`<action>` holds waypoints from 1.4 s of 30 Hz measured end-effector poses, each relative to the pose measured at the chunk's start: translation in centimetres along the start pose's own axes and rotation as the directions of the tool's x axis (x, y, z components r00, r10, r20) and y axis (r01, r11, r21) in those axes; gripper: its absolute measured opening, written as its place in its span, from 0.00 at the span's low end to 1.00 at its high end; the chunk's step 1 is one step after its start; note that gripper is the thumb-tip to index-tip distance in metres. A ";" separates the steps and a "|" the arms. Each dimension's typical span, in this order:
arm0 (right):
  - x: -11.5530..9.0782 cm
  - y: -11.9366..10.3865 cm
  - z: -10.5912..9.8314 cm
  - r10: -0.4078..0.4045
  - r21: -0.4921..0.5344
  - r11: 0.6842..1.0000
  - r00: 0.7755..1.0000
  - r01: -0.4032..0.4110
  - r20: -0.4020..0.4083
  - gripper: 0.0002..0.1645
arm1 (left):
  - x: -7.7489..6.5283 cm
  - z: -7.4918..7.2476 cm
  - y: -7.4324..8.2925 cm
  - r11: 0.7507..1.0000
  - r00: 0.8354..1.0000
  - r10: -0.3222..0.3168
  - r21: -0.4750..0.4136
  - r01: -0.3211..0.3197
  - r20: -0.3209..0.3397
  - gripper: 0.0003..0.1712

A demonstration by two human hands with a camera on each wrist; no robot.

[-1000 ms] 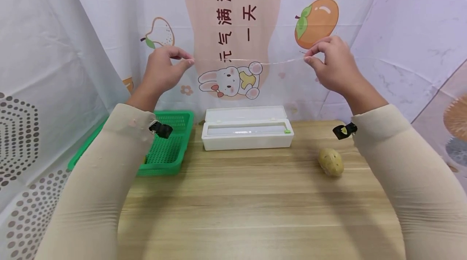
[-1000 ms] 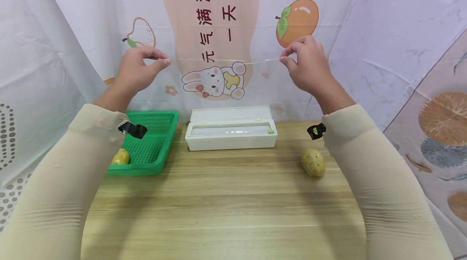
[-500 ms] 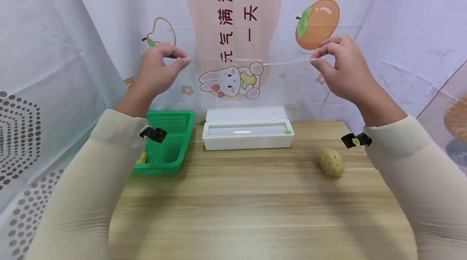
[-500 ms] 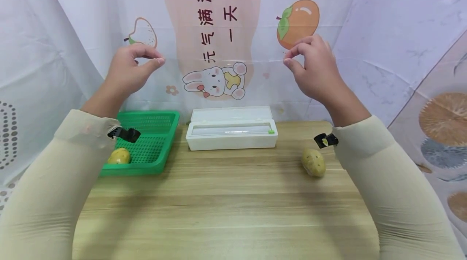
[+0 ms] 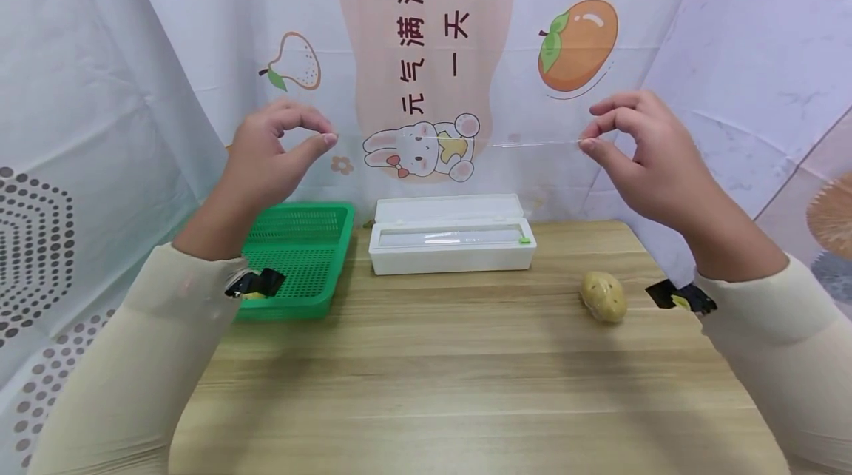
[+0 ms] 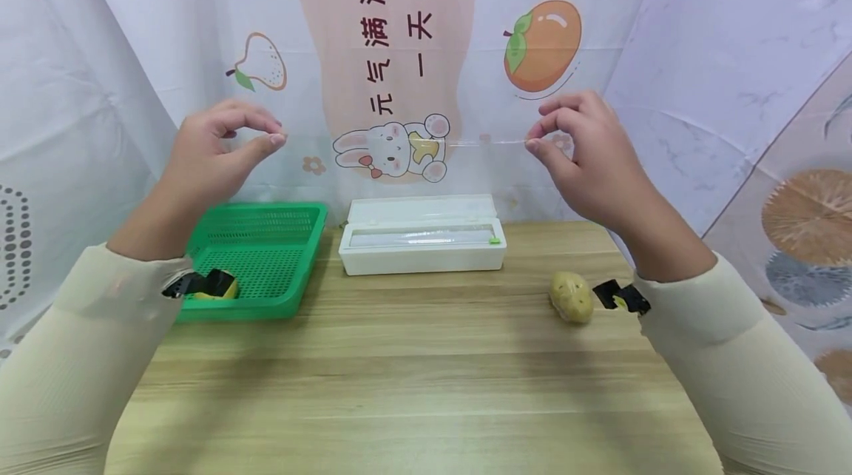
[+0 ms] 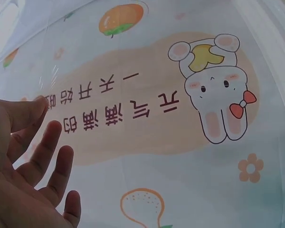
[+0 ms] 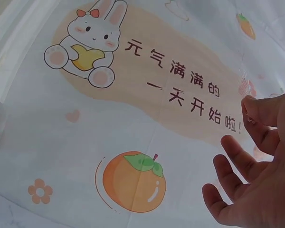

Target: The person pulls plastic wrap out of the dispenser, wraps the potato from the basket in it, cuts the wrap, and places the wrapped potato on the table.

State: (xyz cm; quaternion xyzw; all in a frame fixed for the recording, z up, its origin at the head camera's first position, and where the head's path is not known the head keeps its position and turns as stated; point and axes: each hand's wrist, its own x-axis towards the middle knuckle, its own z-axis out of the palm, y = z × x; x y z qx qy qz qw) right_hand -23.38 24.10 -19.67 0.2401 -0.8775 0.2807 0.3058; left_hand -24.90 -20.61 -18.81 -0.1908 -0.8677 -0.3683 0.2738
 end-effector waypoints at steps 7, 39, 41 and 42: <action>-2.5 -0.6 -0.6 -0.104 0.013 0.994 0.994 0.104 -0.020 0.02 | -2.0 -0.2 0.5 0.994 0.993 0.113 -0.004 -0.114 -0.028 0.08; -15.9 -3.4 1.5 -0.261 0.206 0.946 0.965 0.250 0.028 0.06 | -16.2 -0.2 0.2 0.947 0.946 0.322 -0.025 -0.322 0.037 0.22; -16.9 -3.3 1.8 -0.261 0.205 0.947 0.964 0.247 0.046 0.09 | -17.2 0.2 -0.1 0.939 0.938 0.342 -0.045 -0.340 0.054 0.23; -17.4 -3.2 1.9 -0.263 0.201 0.948 0.963 0.247 0.055 0.10 | -17.7 0.4 -0.3 0.934 0.932 0.356 -0.059 -0.353 0.063 0.22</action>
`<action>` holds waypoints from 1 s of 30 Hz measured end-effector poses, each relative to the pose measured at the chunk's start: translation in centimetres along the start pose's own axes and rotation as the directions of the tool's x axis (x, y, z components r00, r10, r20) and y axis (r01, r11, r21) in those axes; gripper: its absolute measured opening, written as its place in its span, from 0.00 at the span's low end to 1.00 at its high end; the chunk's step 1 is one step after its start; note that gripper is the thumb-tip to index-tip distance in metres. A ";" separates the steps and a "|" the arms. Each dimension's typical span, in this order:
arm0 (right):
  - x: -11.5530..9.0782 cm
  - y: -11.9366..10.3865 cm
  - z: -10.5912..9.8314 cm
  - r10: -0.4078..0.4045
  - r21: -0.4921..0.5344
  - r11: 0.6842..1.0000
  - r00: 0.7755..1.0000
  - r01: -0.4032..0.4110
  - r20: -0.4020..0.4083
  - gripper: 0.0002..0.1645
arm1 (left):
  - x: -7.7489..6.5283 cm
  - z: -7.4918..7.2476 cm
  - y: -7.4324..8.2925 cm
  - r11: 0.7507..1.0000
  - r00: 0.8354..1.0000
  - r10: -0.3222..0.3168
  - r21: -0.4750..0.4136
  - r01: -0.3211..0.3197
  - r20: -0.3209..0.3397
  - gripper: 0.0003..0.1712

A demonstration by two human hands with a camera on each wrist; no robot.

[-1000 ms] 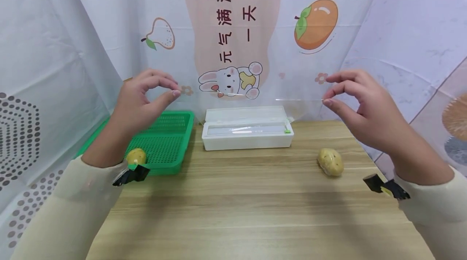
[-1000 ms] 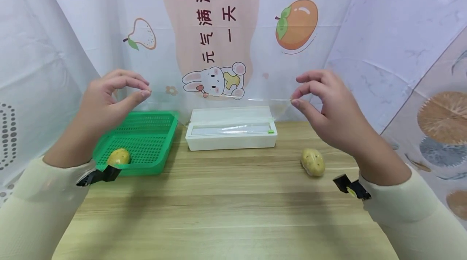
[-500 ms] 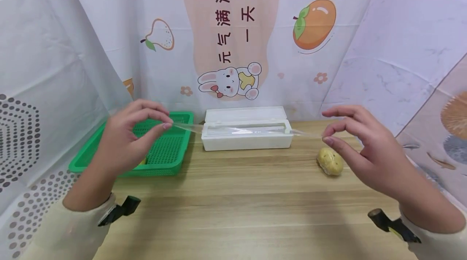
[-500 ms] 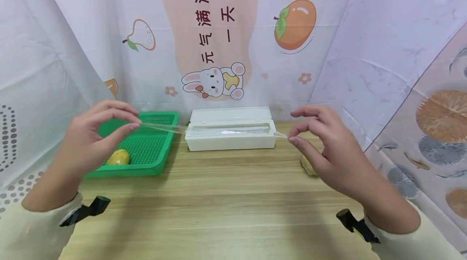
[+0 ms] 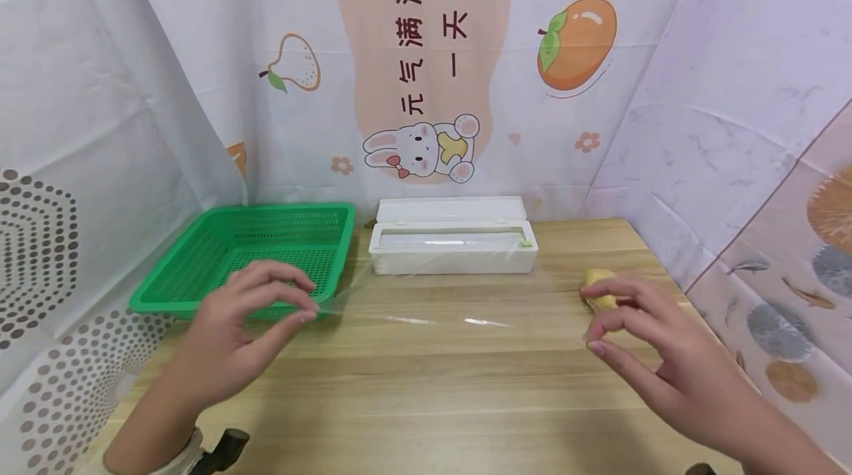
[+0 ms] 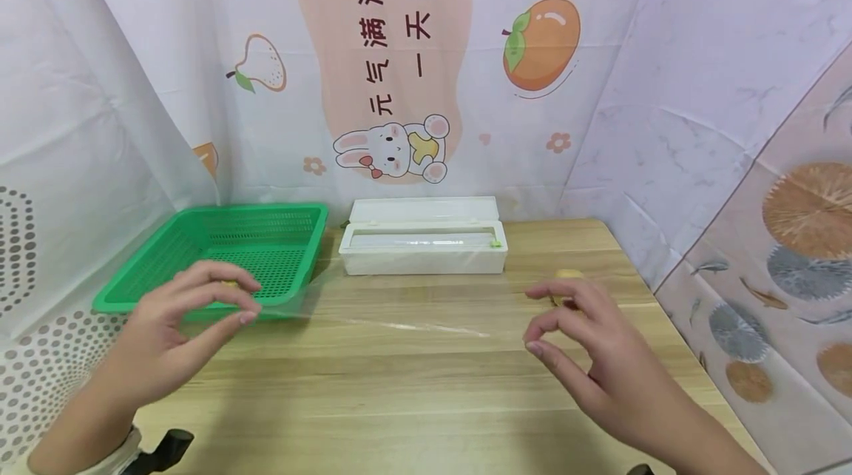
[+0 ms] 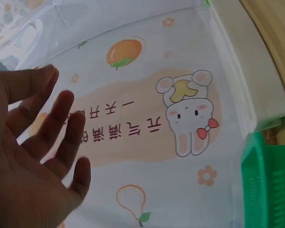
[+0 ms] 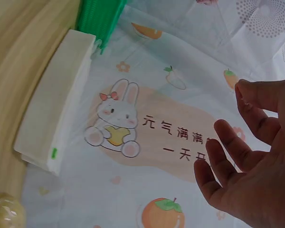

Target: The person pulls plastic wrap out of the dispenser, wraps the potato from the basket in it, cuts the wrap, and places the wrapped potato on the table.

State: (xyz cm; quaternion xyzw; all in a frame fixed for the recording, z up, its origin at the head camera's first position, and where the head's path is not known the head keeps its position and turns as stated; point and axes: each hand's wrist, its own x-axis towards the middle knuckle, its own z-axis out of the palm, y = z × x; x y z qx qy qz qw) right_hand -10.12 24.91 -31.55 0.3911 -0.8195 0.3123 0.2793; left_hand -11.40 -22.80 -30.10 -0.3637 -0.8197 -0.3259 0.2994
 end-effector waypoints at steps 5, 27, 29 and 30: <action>-2.7 0.0 1.1 0.001 0.002 1.000 0.999 -0.001 0.044 0.14 | -2.2 1.2 0.3 0.996 0.996 0.059 -0.077 -0.054 0.064 0.20; -9.5 3.6 7.5 0.058 0.040 0.996 0.926 -0.079 0.373 0.20 | -9.9 7.9 -2.2 0.996 0.930 -0.023 0.088 -0.010 0.366 0.12; -9.5 4.0 7.7 0.068 0.007 0.997 0.917 -0.077 0.394 0.19 | -10.2 8.7 -2.4 0.994 0.913 -0.047 0.111 0.002 0.406 0.11; -9.6 4.2 7.9 0.070 -0.016 0.997 0.914 -0.070 0.401 0.19 | -10.3 9.1 -2.5 0.993 0.901 -0.062 0.121 0.011 0.429 0.10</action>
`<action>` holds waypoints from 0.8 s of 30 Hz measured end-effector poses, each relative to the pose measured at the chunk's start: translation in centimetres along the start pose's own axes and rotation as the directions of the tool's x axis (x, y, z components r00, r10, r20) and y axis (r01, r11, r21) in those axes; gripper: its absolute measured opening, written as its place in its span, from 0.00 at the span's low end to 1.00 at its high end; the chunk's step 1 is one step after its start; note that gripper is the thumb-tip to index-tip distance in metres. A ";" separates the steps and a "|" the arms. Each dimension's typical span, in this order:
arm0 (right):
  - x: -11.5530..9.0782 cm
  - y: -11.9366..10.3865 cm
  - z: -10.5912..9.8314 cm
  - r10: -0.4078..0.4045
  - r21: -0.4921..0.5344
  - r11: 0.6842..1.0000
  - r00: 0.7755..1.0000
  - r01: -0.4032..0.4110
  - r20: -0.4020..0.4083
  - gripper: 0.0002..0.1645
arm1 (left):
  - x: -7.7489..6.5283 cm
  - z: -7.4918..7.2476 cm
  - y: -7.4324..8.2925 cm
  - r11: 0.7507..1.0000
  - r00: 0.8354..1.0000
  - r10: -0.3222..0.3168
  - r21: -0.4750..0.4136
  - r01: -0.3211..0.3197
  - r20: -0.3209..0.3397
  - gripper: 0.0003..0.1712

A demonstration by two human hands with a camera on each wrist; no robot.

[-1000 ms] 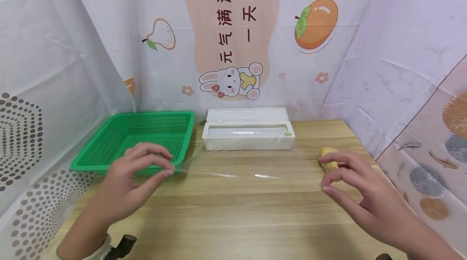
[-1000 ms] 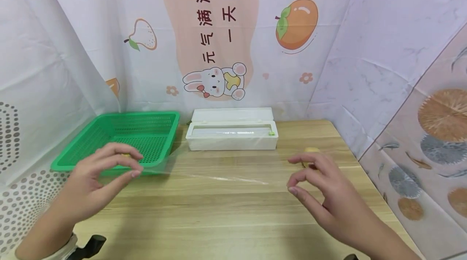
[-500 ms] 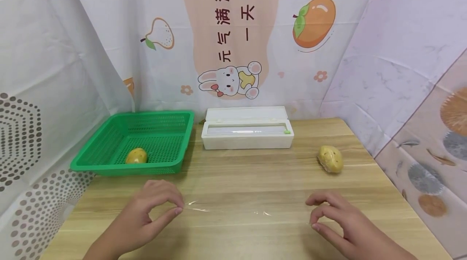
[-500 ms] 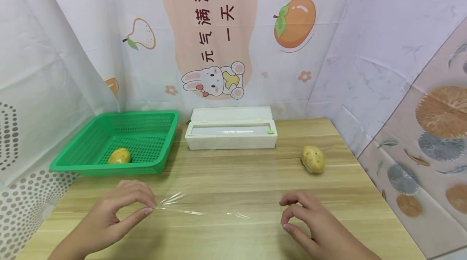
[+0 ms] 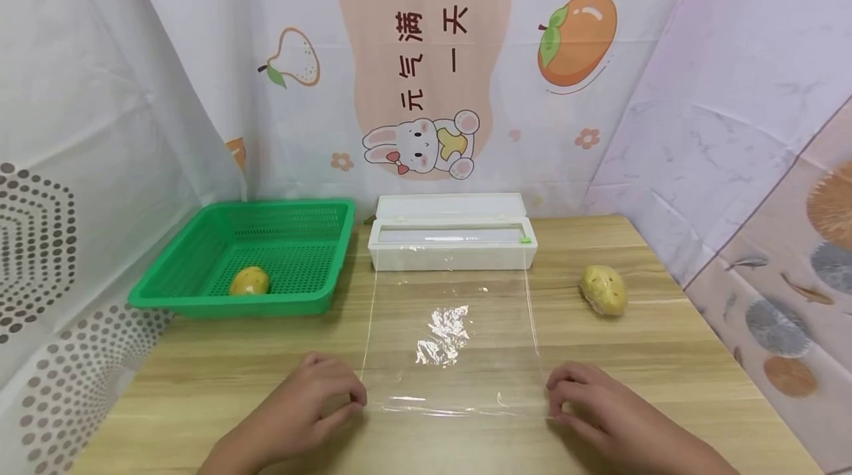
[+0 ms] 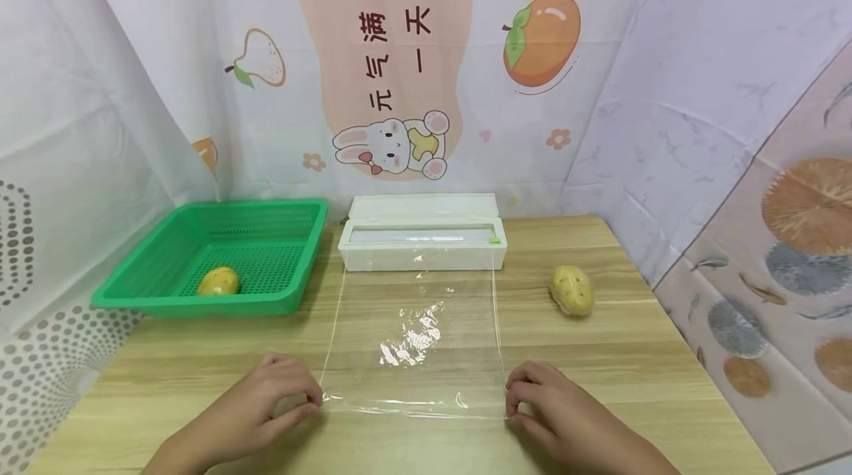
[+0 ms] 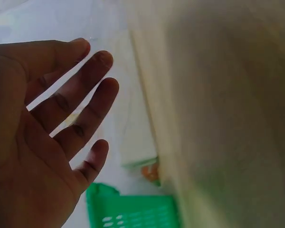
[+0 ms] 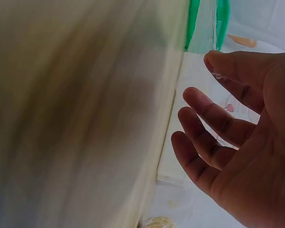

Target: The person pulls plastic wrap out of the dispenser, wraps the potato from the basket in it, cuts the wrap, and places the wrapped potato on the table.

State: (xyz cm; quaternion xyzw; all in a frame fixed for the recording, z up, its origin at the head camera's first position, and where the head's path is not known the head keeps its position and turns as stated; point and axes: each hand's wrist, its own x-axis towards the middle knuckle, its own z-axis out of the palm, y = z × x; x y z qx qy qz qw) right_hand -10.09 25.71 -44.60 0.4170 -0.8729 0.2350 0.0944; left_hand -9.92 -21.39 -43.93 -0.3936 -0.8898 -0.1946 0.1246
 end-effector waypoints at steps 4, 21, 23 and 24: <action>0.2 0.8 0.4 0.028 -0.069 0.997 0.999 -0.026 0.027 0.19 | 0.4 0.9 -0.1 0.999 0.996 -0.026 0.024 0.024 0.087 0.08; 0.7 1.0 0.3 0.074 -0.134 0.989 0.996 -0.068 0.043 0.14 | 0.5 1.2 -0.6 0.992 0.984 -0.091 -0.068 0.102 0.151 0.05; 0.9 1.1 0.2 0.117 -0.110 0.988 0.992 -0.111 0.051 0.14 | 0.5 1.0 -0.7 0.990 0.982 -0.103 -0.082 0.117 0.159 0.03; 1.0 1.1 0.1 0.146 -0.087 0.986 0.988 -0.140 0.060 0.14 | 0.5 0.9 -0.7 0.989 0.981 -0.106 -0.086 0.121 0.162 0.02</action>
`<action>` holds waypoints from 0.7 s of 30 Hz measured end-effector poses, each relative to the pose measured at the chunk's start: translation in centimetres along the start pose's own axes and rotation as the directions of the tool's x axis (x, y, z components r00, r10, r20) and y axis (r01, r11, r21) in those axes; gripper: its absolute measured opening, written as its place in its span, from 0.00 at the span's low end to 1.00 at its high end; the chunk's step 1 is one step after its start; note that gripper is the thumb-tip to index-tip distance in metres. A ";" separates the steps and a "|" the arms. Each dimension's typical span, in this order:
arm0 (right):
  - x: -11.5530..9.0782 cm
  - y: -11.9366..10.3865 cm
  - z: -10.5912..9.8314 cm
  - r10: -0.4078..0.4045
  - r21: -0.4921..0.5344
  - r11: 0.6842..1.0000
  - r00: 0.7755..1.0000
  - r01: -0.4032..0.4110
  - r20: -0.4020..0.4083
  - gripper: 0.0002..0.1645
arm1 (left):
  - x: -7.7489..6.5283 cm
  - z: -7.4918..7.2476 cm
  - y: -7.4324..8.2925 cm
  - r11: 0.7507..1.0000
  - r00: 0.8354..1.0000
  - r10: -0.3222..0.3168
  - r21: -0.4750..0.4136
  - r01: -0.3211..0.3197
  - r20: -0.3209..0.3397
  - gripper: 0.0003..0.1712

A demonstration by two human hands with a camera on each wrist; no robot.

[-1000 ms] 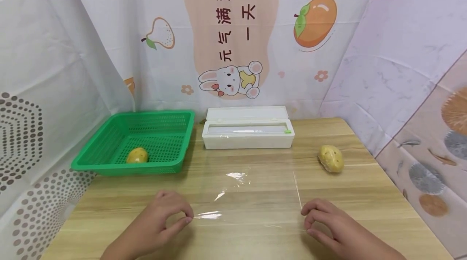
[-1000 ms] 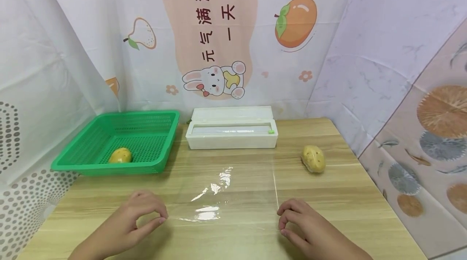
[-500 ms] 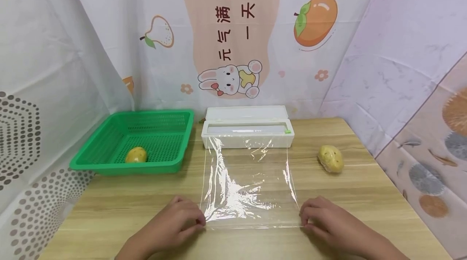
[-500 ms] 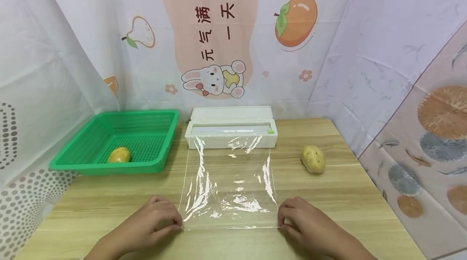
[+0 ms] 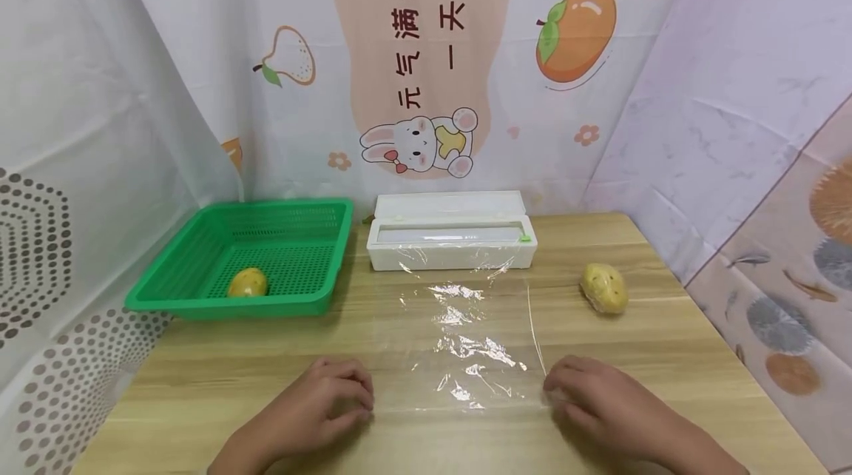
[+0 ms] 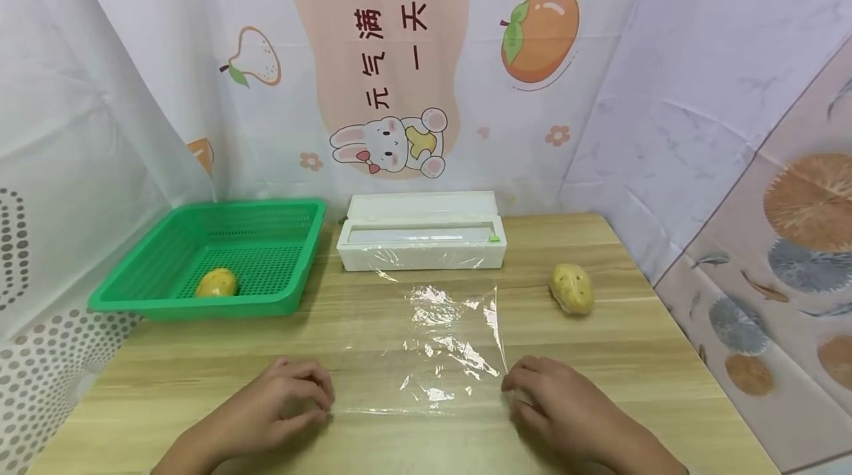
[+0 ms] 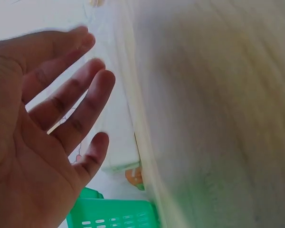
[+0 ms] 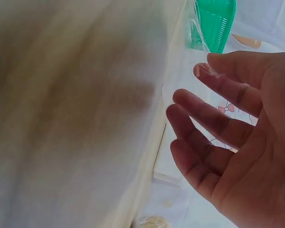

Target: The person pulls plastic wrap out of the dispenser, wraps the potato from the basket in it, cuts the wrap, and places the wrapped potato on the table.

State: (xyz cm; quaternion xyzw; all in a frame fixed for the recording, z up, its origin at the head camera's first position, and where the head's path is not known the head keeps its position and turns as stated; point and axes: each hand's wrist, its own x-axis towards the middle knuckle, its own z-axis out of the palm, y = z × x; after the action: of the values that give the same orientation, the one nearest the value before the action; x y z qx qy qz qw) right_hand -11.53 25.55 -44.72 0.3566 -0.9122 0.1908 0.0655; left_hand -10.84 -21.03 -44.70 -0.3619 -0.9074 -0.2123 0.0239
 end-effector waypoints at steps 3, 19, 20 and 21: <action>0.7 0.2 -0.3 0.106 0.087 0.991 0.994 -0.107 0.015 0.16 | 0.0 -0.3 0.0 1.000 1.000 -0.002 -0.022 0.002 0.000 0.03; 12.2 7.5 -1.4 0.519 0.425 0.778 0.855 -0.462 -0.020 0.41 | 0.7 -0.9 -1.4 0.988 0.993 0.115 -0.105 -0.117 -0.024 0.06; 12.8 8.0 -1.3 0.540 0.434 0.761 0.841 -0.482 -0.014 0.44 | 0.7 -0.8 -1.4 0.986 0.992 0.123 -0.107 -0.125 -0.025 0.06; 13.4 8.5 -1.1 0.563 0.440 0.744 0.827 -0.503 -0.006 0.47 | 0.7 -0.7 -1.4 0.985 0.991 0.130 -0.111 -0.132 -0.025 0.06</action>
State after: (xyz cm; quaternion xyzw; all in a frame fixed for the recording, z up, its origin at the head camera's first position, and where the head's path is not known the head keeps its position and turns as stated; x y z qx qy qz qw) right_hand -27.15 23.34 -42.82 0.0720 -0.9059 0.4172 -0.0072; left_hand -12.42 -21.78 -44.40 -0.4195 -0.8681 -0.2641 0.0256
